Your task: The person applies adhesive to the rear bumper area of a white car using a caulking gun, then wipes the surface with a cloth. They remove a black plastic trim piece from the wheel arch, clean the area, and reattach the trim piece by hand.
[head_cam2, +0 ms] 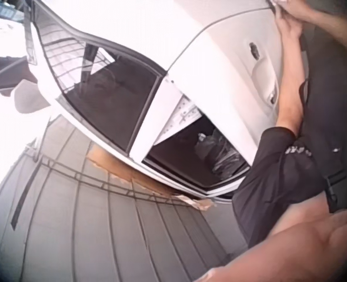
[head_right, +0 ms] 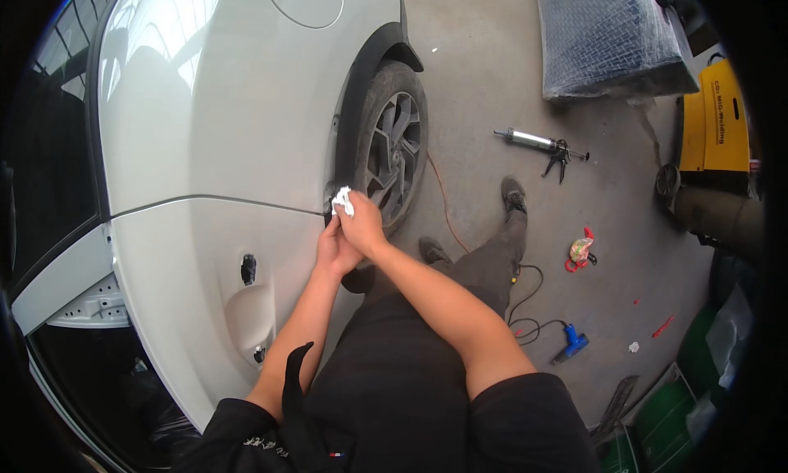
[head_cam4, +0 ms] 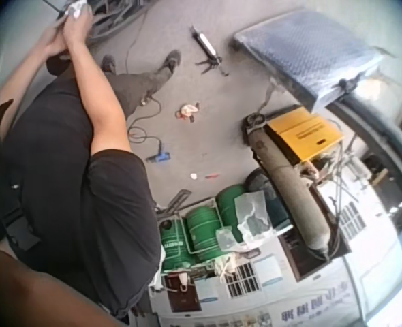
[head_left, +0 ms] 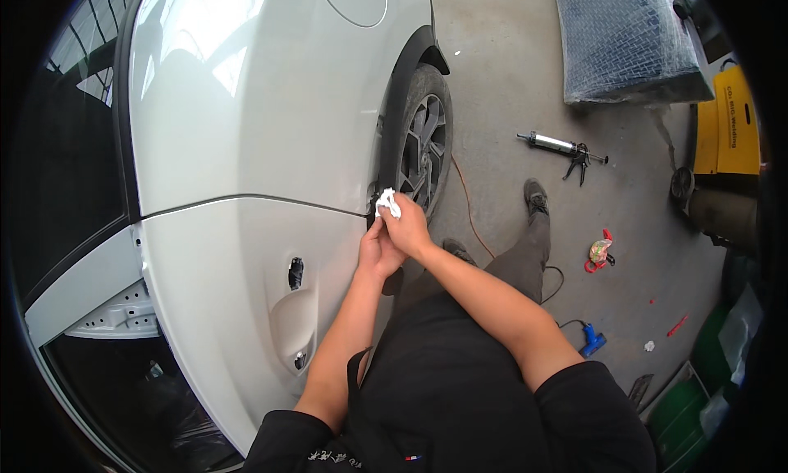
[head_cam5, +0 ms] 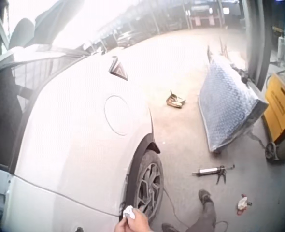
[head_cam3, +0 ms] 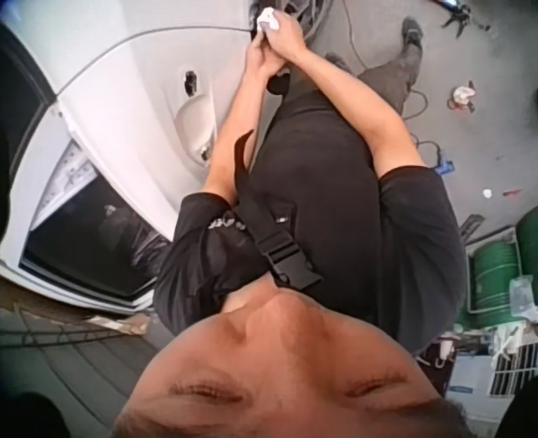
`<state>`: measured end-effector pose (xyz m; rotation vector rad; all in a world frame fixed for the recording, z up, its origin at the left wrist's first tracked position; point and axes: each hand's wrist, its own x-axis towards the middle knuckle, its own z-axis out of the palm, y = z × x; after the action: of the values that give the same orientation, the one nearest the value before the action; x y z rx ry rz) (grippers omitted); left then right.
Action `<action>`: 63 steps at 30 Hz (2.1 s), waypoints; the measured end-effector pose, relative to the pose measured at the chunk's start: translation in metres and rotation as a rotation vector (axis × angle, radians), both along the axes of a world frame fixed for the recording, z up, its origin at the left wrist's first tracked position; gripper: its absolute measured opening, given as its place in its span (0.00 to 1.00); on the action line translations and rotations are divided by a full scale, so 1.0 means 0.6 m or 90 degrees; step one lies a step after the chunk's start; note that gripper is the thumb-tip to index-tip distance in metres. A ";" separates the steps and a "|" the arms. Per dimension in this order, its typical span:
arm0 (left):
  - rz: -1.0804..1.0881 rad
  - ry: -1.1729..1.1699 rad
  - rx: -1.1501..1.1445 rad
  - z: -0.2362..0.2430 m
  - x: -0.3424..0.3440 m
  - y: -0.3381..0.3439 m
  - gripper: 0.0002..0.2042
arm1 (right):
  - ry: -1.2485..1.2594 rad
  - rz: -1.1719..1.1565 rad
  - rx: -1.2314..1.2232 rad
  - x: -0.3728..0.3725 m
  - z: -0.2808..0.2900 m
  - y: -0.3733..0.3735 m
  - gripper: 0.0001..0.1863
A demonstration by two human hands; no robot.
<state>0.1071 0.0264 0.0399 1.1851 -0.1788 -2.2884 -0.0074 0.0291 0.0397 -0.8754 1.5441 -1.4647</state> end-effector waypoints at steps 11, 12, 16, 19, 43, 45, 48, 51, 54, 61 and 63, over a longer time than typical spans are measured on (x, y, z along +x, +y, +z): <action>0.055 -0.062 0.071 0.011 -0.003 0.001 0.29 | -0.133 -0.145 0.071 -0.117 -0.015 -0.061 0.16; 0.056 -0.062 0.072 0.010 -0.003 0.002 0.28 | -0.106 -0.118 0.114 -0.123 -0.023 -0.042 0.16; 0.045 -0.113 0.050 0.023 -0.018 0.003 0.34 | -0.164 -0.059 0.137 -0.108 -0.060 0.006 0.18; 0.045 -0.110 0.045 0.020 -0.013 0.003 0.36 | -0.168 -0.041 0.106 -0.092 -0.058 0.011 0.19; -0.081 -0.326 -0.148 0.059 -0.076 0.079 0.10 | -0.669 0.193 0.169 -0.119 -0.040 0.104 0.10; -0.046 -0.312 -0.087 0.061 -0.078 0.093 0.10 | -0.634 0.141 0.169 -0.118 -0.022 0.106 0.09; -0.003 -0.322 -0.067 0.051 -0.087 0.110 0.10 | -0.445 0.125 0.175 -0.106 -0.034 0.115 0.11; 0.047 -0.301 -0.045 0.038 -0.088 0.112 0.11 | -0.400 0.105 0.207 -0.101 -0.012 0.110 0.13; 0.066 -0.271 -0.045 0.034 -0.083 0.119 0.11 | -0.183 0.175 0.195 -0.108 0.003 0.125 0.14; 0.074 -0.277 0.024 0.055 -0.072 0.099 0.08 | 0.060 0.290 -0.019 -0.118 -0.010 0.140 0.16; 0.055 -0.285 0.014 0.049 -0.056 0.099 0.07 | 0.062 0.333 0.046 -0.123 -0.001 0.132 0.14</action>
<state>0.0735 0.0859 0.0695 1.6707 -0.2611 -1.9271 -0.0811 0.1082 0.0392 -1.2109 1.2936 -0.9953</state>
